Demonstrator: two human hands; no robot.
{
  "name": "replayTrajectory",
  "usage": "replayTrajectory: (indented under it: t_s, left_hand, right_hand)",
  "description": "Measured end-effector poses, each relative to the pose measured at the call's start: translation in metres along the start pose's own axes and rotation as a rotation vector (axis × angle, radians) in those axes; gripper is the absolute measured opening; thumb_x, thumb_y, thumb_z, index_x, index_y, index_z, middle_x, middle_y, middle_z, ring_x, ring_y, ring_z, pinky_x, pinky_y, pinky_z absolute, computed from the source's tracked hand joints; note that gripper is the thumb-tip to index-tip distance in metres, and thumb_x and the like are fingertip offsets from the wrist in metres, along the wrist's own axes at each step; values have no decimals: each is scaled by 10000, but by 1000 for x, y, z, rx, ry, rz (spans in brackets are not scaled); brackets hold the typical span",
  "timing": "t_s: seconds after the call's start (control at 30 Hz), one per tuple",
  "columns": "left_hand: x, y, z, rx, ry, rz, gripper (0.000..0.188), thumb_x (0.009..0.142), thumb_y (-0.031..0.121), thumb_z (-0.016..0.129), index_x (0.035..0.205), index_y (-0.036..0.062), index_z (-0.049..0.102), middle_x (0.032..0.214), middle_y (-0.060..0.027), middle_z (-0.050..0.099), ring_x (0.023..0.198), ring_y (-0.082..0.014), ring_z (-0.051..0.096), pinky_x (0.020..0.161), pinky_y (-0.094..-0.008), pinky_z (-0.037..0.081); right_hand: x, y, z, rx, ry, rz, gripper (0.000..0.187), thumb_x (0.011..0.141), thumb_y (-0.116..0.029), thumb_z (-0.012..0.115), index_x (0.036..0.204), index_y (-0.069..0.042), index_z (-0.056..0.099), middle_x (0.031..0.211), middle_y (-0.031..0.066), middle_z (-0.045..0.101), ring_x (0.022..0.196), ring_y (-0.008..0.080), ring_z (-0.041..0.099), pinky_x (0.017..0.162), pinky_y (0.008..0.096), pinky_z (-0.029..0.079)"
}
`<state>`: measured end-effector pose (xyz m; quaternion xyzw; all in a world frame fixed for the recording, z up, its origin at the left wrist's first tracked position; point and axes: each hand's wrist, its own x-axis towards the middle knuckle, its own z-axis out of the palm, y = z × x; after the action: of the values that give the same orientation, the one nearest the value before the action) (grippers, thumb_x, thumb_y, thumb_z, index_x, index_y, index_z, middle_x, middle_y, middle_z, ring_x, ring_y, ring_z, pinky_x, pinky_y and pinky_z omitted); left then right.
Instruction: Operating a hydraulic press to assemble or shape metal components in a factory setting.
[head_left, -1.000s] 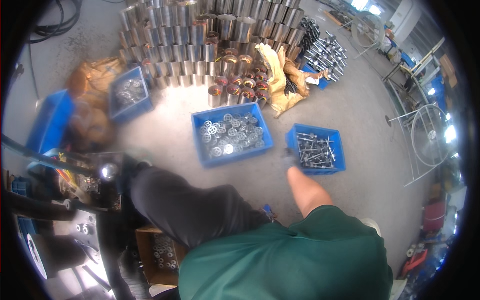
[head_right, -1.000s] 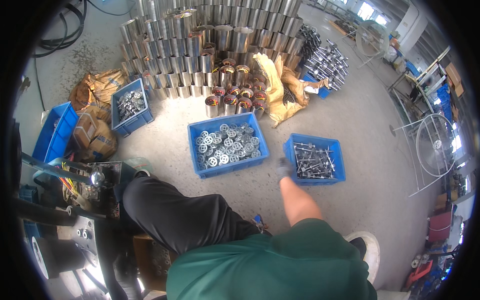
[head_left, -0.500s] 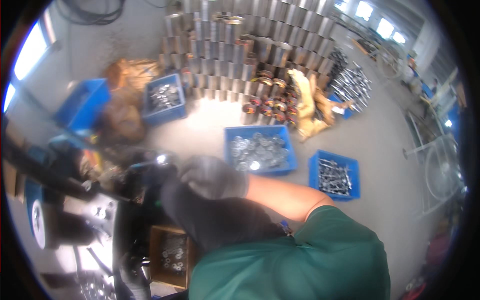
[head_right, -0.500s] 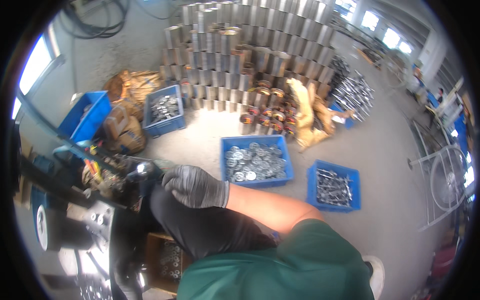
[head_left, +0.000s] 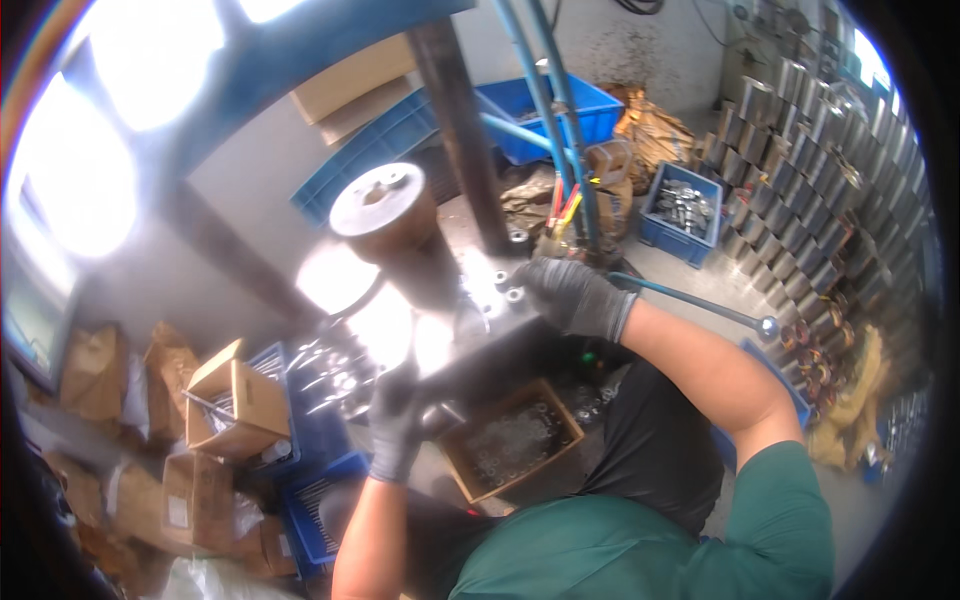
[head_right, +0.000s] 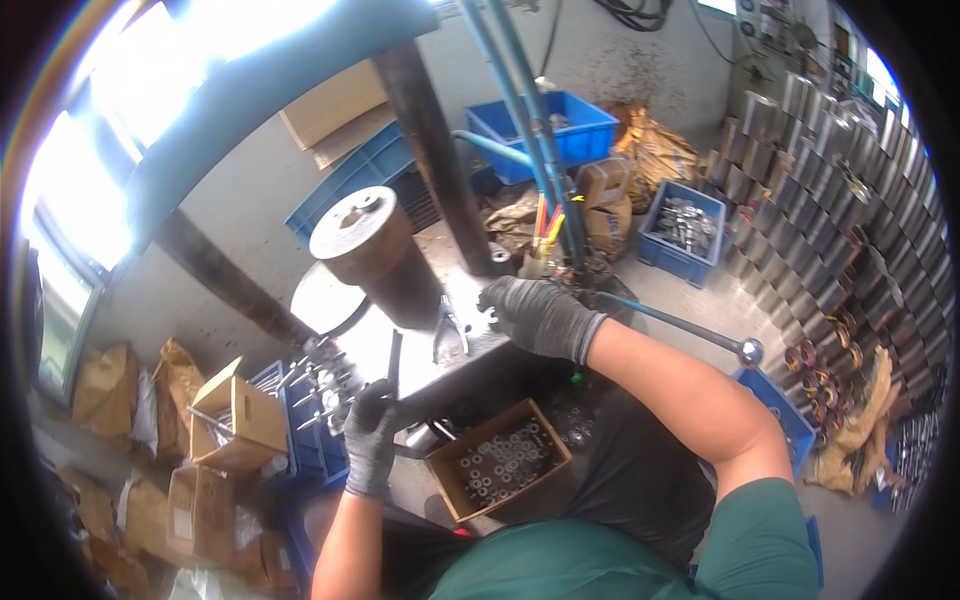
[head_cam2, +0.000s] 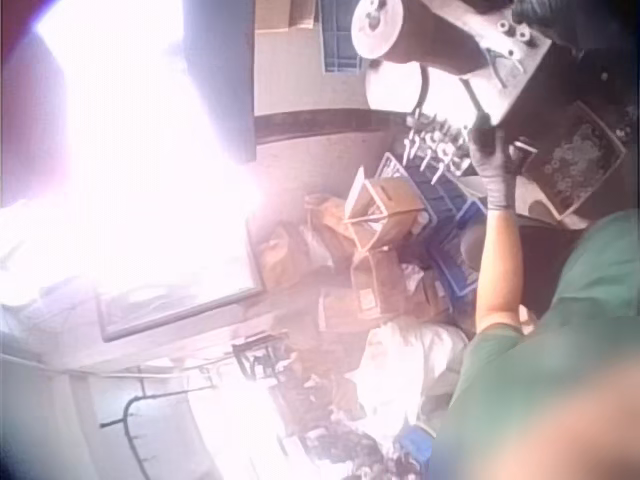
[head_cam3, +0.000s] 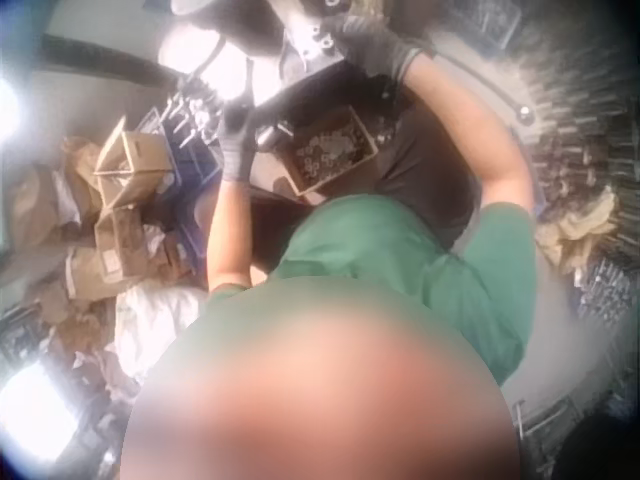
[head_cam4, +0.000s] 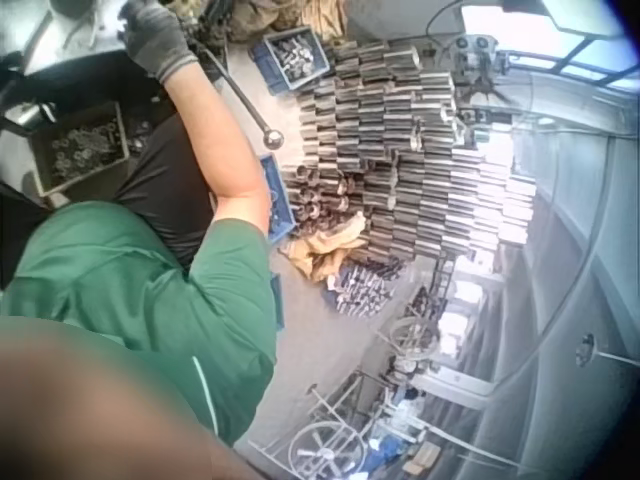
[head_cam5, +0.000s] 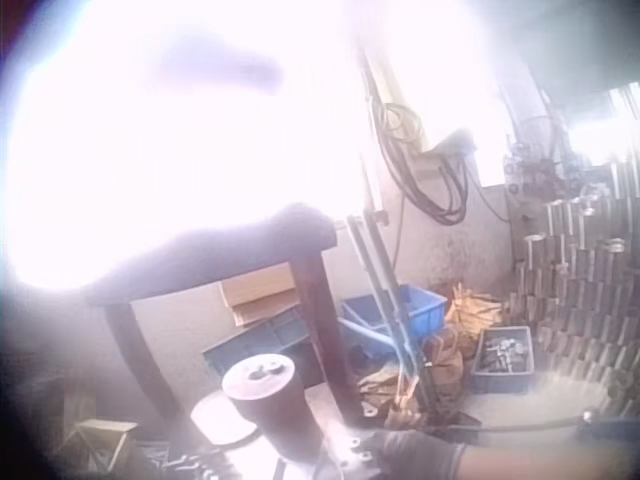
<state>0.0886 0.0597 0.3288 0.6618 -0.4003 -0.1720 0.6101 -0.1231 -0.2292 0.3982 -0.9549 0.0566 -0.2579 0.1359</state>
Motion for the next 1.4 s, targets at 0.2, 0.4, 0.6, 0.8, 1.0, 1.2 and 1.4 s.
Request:
replayTrajectory:
  t_s: [0.2, 0.4, 0.6, 0.8, 1.0, 1.2, 1.4]
  left_hand:
    - [11, 34, -22, -385, 345, -88, 278, 952, 94, 683, 1220, 36, 635, 1081, -62, 676, 885, -132, 650, 770, -277, 559]
    - [6, 4, -49, -721, 810, -190, 206, 939, 128, 673, 1133, 106, 607, 955, 3, 615, 816, -117, 633, 690, -252, 543]
    - [1, -81, -108, -850, 786, -387, 180, 945, 191, 669, 1081, 90, 608, 979, -21, 615, 833, -158, 634, 689, -255, 557]
    - [13, -73, -89, -694, 617, -435, 42, 952, 158, 633, 949, 117, 641, 858, 4, 634, 781, -124, 626, 639, -221, 523]
    - [13, -44, -81, -555, 613, -302, 140, 926, 135, 667, 1049, 118, 604, 900, -10, 625, 745, -131, 604, 598, -265, 505]
    - [17, 17, -52, -748, 600, -385, 336, 948, 119, 674, 1265, 129, 566, 988, -34, 652, 754, -146, 620, 669, -308, 529]
    - [18, -21, -47, 43, 401, 42, 170, 1001, 92, 656, 1167, 60, 655, 1065, -74, 703, 817, -99, 628, 783, -306, 542]
  right_hand:
    - [1, 38, 55, -230, -242, 354, 312, 916, -272, 711, 1221, -215, 744, 1093, 147, 696, 1049, 348, 682, 926, 456, 543]
    - [-24, 86, 94, 258, 15, 210, 195, 909, -71, 679, 1098, -122, 687, 974, 89, 643, 864, 272, 656, 800, 387, 563]
    - [4, 55, 90, 178, -12, 320, 136, 883, -19, 707, 912, -99, 601, 869, 31, 607, 810, 179, 626, 718, 319, 528]
    - [1, 58, 85, 129, 77, 330, 120, 836, -8, 739, 853, -86, 649, 879, 101, 614, 800, 216, 622, 717, 345, 518]
    - [-5, 53, 59, 229, 208, 376, 120, 847, 4, 749, 931, -27, 668, 901, 66, 624, 848, 179, 656, 742, 335, 536]
    - [-6, 52, 52, 458, 297, 448, 134, 875, 2, 744, 994, -27, 690, 985, 30, 624, 870, 127, 634, 787, 287, 542]
    - [-4, 45, 49, 467, 282, 407, 142, 871, 37, 740, 981, -27, 677, 999, 20, 627, 895, 115, 640, 802, 270, 534]
